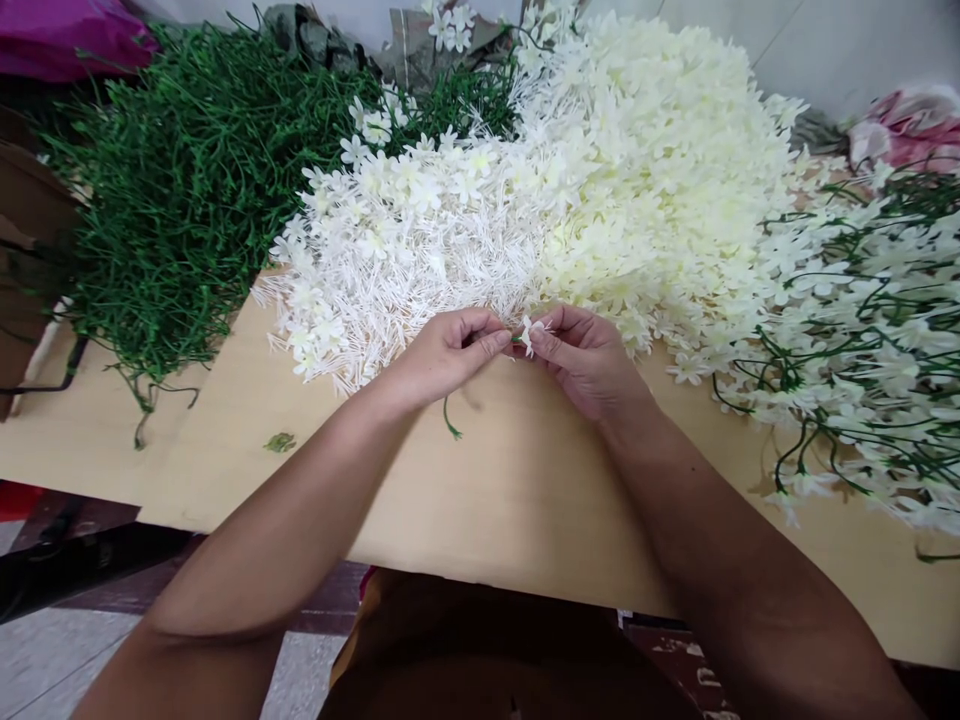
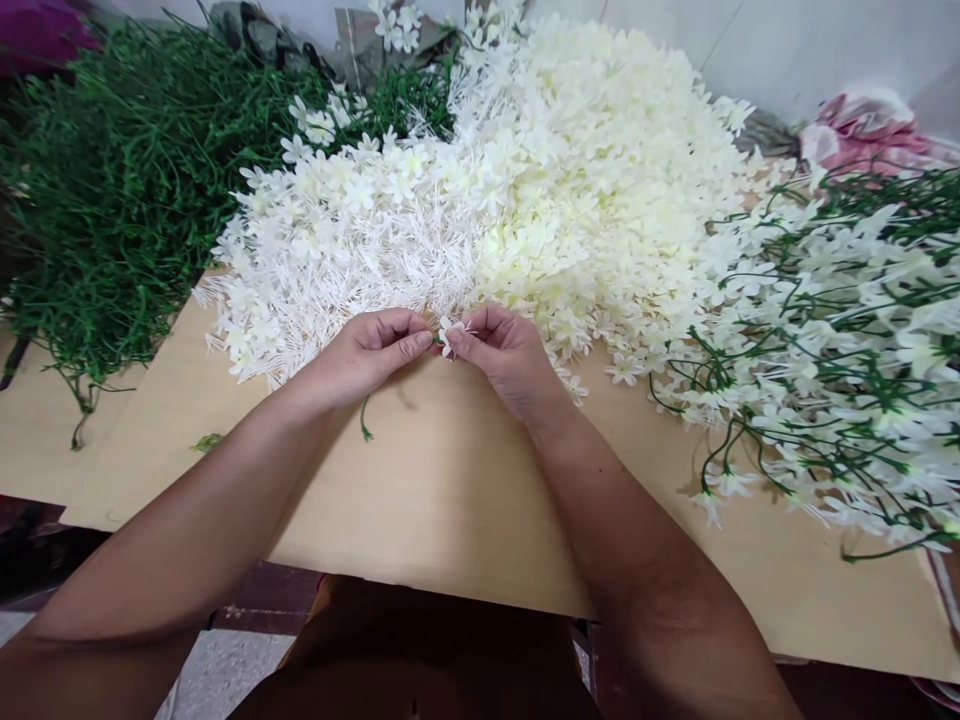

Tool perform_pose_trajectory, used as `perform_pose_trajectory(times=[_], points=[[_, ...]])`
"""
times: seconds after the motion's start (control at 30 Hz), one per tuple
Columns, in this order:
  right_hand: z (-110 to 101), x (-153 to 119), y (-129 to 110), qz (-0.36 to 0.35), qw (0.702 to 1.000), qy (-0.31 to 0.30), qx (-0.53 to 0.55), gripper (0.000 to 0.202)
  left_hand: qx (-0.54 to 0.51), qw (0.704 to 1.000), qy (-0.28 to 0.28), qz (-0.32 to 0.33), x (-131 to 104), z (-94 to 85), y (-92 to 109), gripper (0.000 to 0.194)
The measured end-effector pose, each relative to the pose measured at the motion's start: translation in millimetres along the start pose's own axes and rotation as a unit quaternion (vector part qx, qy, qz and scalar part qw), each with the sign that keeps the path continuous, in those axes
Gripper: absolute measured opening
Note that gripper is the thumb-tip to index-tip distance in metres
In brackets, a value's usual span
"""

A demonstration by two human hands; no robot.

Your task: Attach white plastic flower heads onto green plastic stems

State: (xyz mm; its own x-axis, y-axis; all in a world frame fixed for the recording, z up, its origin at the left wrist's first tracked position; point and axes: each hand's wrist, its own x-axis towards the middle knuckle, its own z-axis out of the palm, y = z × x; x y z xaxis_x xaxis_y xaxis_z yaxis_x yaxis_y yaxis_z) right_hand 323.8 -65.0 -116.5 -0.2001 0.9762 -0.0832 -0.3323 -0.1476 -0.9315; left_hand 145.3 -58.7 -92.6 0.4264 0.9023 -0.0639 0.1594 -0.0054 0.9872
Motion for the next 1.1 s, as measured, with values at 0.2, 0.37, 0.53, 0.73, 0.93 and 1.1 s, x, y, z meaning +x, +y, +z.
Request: perform_pose_trajectory(times=[0.2,0.37,0.53,0.73,0.93,1.1], points=[[5.8,-1.5,-2.5,-0.049,0.997,0.006,-0.051,0.041,-0.005,1.0,0.014,-0.005,2.0,2.9,0.2,0.03],[5.9,-3.2,-3.4,-0.056,0.997,0.0,-0.055,0.04,-0.032,0.999,0.029,-0.026,0.7,5.7,-0.8,0.032],[6.9,-4.2,-2.6,-0.049,0.996,-0.033,-0.059,0.039,-0.05,0.998,0.022,-0.044,1.7,4.2,-1.1,0.029],[6.3,-3.2,1.0,-0.06,0.996,-0.017,-0.063,0.039,-0.042,0.998,0.009,-0.054,3.6,4.8,-3.5,0.021],[4.7,-4.3,0.5,-0.057,0.996,-0.032,-0.067,0.036,-0.028,0.998,0.004,-0.052,3.0,5.9,-2.5,0.018],[4.8,-5.1,1.3,-0.059,0.994,-0.04,-0.081,0.036,-0.018,0.999,-0.014,-0.049,5.7,4.7,-4.3,0.017]])
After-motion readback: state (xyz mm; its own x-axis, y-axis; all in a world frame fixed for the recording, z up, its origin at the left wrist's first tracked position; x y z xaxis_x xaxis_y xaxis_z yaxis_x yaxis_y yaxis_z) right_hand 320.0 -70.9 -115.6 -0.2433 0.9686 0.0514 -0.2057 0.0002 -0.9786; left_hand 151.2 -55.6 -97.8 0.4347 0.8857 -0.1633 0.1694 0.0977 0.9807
